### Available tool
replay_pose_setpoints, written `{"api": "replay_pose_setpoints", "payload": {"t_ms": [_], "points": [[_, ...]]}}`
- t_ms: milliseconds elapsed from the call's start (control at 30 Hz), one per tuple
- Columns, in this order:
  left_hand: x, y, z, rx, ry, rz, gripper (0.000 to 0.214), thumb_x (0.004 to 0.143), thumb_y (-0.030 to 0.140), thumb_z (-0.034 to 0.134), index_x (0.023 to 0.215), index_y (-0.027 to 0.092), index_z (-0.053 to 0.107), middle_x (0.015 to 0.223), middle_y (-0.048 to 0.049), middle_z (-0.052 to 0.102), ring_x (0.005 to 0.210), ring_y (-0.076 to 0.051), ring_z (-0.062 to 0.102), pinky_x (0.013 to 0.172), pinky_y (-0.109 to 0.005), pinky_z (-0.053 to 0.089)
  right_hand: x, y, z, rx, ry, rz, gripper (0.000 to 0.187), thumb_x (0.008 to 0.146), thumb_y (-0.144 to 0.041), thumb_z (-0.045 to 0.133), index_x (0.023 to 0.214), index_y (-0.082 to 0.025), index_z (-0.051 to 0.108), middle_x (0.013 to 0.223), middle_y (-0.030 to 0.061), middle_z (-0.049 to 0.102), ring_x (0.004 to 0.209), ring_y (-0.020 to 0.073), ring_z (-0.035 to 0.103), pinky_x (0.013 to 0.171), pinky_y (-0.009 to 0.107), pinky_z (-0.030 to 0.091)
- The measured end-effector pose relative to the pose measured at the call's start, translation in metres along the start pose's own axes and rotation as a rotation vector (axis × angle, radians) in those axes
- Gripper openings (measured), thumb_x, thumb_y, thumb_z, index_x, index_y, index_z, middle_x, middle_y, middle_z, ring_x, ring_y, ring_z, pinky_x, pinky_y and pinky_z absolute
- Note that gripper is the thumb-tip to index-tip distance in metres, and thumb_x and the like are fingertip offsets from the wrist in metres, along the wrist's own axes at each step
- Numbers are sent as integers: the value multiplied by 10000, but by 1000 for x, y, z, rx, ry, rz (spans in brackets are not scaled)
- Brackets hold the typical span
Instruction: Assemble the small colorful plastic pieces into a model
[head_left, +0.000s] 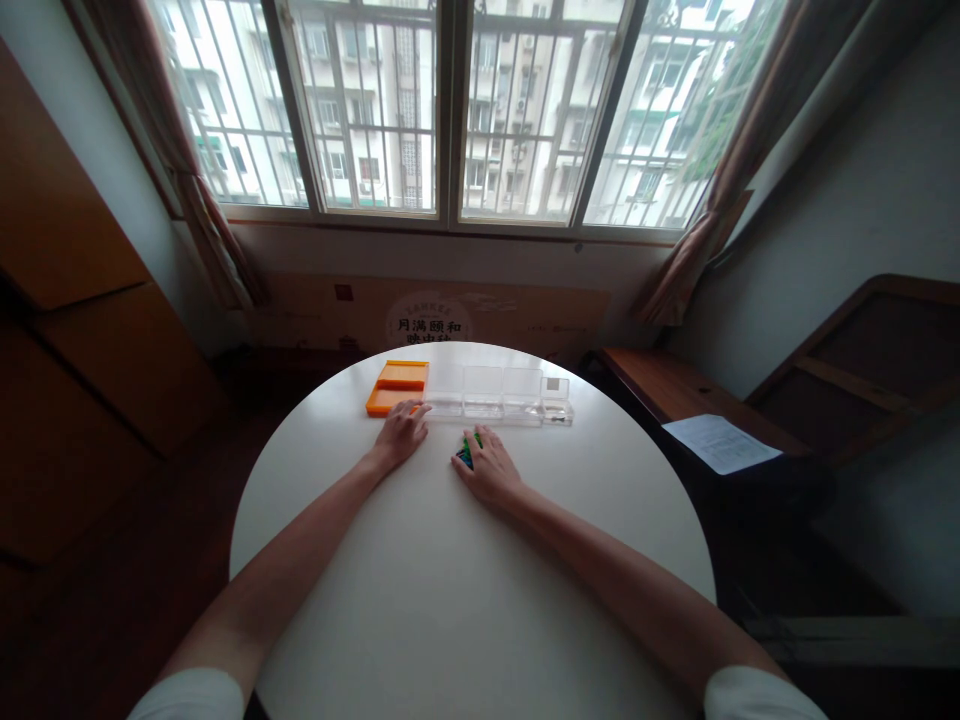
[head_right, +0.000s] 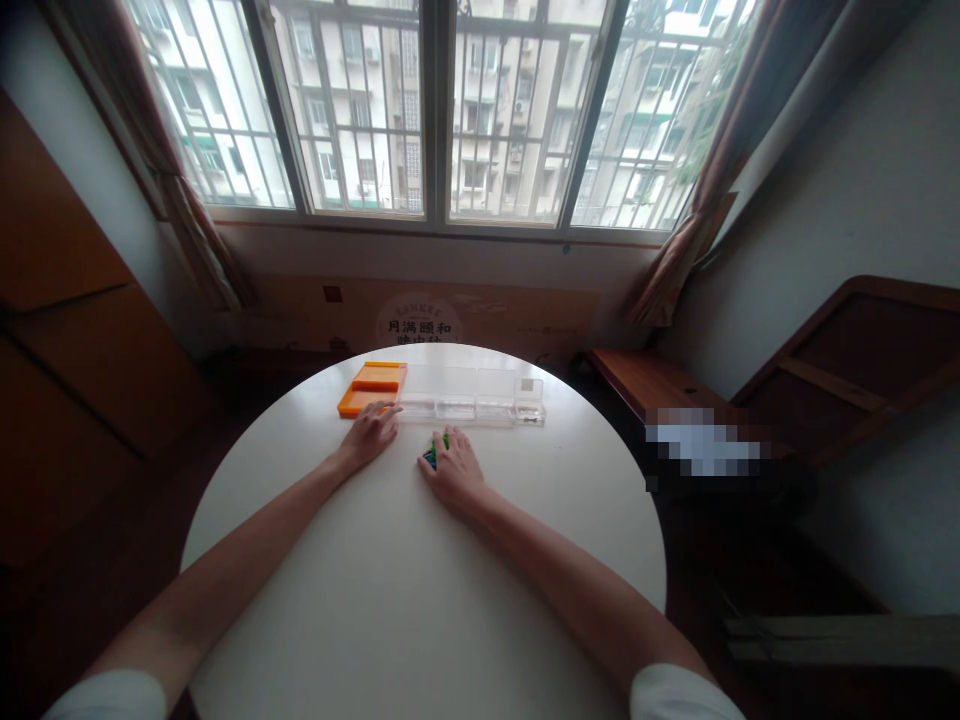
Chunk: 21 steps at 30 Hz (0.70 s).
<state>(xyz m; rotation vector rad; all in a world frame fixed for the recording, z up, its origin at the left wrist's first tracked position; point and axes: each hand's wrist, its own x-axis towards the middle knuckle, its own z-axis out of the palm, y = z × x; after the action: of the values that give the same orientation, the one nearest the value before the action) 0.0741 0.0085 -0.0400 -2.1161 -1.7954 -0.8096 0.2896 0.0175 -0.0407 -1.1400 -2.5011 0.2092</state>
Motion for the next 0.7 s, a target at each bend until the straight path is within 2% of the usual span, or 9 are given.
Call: {"api": "replay_pose_setpoints", "payload": {"t_ms": [267,500,700], "points": [[0,1,-2,9,36,6,315,785,197,488,1095,200,544,1107,-85,535,1041,-239,463,922,-411,366,18,-4,4,-31,35,-30,518,846,-460,359,1229,-120,440,1320,161,373,1254,268,262,1027,395,190],[2,19,-11,-49,93,65,263,835,225,441,1073,208,551,1096,-69,547,1030,-226,471,921,-404,346,17,-2,5,19,98,-58,561,835,-496,379,1264,-136,390,1325,163,357,1253,273,252,1016,419,214],[2,26,-12,-117,100,139,237,825,181,451,1023,202,579,1046,-61,566,991,-208,494,906,-383,362,28,-7,5,44,134,-175,502,848,-449,392,1239,-134,427,1198,142,469,1214,261,300,1007,401,245]]}}
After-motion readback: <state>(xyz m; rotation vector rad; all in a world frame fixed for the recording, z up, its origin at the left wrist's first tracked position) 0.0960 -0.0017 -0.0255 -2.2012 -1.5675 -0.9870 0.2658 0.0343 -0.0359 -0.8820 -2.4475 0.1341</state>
